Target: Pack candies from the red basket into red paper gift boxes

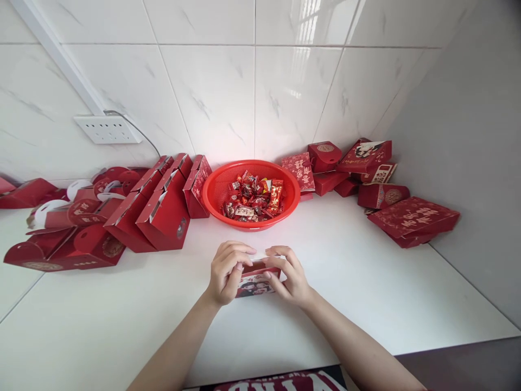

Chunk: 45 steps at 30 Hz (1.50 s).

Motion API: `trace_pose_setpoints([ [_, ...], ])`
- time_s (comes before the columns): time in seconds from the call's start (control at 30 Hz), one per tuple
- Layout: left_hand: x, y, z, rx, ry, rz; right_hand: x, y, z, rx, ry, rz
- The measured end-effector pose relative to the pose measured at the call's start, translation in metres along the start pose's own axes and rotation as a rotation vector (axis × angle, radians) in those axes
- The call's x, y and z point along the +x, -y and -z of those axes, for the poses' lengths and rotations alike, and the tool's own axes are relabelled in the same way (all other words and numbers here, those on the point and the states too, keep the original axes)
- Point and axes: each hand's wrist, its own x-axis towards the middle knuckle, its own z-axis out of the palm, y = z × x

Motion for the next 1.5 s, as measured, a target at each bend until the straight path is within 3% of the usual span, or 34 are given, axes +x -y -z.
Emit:
trace_pose_setpoints([
  [0.3, -0.001, 0.0, 0.006, 0.022, 0.12, -0.019, 0.001, -0.007, 0.019, 0.003, 0.144, 0.118],
  [0.57, 0.002, -0.002, 0.015, -0.051, 0.177, -0.016, -0.004, -0.014, 0.025, 0.039, 0.099, 0.109],
  [0.8, -0.003, 0.013, 0.019, -0.126, 0.113, 0.084, 0.001, -0.01, 0.032, 0.079, 0.055, 0.092],
  [1.03, 0.0, 0.008, 0.013, -0.139, 0.088, 0.044, 0.001, -0.005, 0.03, 0.197, 0.086, -0.003],
  [1.27, -0.009, 0.013, 0.01, -0.036, 0.07, 0.0, 0.0, -0.003, 0.024, 0.158, 0.078, -0.012],
  [1.4, -0.011, 0.013, 0.007, -0.021, 0.048, 0.003, 0.017, 0.001, 0.039, 0.136, 0.175, -0.015],
  [1.5, -0.013, 0.011, 0.004, -0.041, 0.02, -0.002, 0.051, -0.005, 0.056, 0.073, 0.18, -0.07],
])
